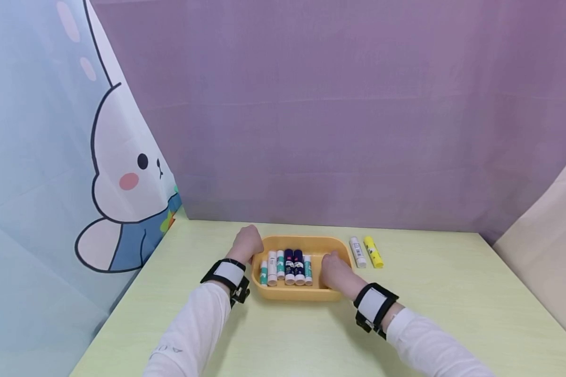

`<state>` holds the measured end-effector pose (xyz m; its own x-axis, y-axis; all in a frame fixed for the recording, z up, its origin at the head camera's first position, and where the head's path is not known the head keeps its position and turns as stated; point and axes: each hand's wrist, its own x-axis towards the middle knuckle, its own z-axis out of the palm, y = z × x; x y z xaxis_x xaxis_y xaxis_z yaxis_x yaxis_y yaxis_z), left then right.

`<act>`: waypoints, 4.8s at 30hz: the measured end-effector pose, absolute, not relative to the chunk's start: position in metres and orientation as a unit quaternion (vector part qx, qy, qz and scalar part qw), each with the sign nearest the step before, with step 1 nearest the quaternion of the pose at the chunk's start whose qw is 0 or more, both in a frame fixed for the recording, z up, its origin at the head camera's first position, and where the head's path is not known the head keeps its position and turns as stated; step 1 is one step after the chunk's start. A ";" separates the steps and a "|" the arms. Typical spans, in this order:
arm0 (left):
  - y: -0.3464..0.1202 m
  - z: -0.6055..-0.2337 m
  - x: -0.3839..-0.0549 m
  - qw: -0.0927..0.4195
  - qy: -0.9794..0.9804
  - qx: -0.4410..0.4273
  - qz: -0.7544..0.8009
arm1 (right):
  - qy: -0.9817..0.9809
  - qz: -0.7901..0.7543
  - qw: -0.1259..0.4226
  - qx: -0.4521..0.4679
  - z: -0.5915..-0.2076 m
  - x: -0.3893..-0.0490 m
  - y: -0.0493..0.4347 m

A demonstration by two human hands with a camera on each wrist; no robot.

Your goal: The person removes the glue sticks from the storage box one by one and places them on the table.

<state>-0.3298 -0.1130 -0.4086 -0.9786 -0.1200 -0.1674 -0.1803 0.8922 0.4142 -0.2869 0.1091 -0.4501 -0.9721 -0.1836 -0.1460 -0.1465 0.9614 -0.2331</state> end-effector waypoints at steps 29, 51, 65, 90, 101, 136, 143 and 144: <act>-0.114 -0.410 -0.334 0.076 0.969 -0.081 0.219 | 0.959 -0.258 0.027 -0.113 -0.408 -0.291 0.123; -0.113 -0.408 -0.331 0.076 0.968 -0.081 0.226 | 0.955 -0.275 0.031 -0.103 -0.389 -0.286 0.129; -0.112 -0.407 -0.330 0.082 0.966 -0.080 0.232 | 0.942 -0.310 -0.030 -0.128 -0.353 -0.285 0.169; -0.114 -0.405 -0.328 0.077 0.966 -0.080 0.232 | 0.942 -0.288 -0.170 -0.027 -0.412 -0.332 0.279; -0.114 -0.406 -0.329 0.079 0.964 -0.077 0.242 | 0.940 -0.303 -0.155 0.007 -0.444 -0.344 0.291; -0.114 -0.404 -0.327 0.078 0.965 -0.080 0.236 | 0.961 -0.252 -0.097 0.062 -0.466 -0.338 0.286; -0.114 -0.404 -0.327 0.080 0.965 -0.078 0.235 | 0.961 -0.257 -0.069 0.075 -0.466 -0.339 0.285; -0.114 -0.404 -0.327 0.079 0.965 -0.079 0.236 | 0.961 -0.257 -0.063 0.077 -0.466 -0.339 0.284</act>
<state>-0.3274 -0.1143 -0.4040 -0.9750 -0.1145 -0.1903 -0.1893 0.8765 0.4425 -0.3391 0.2843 -0.4656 -0.9802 0.1805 0.0818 0.1155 0.8558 -0.5042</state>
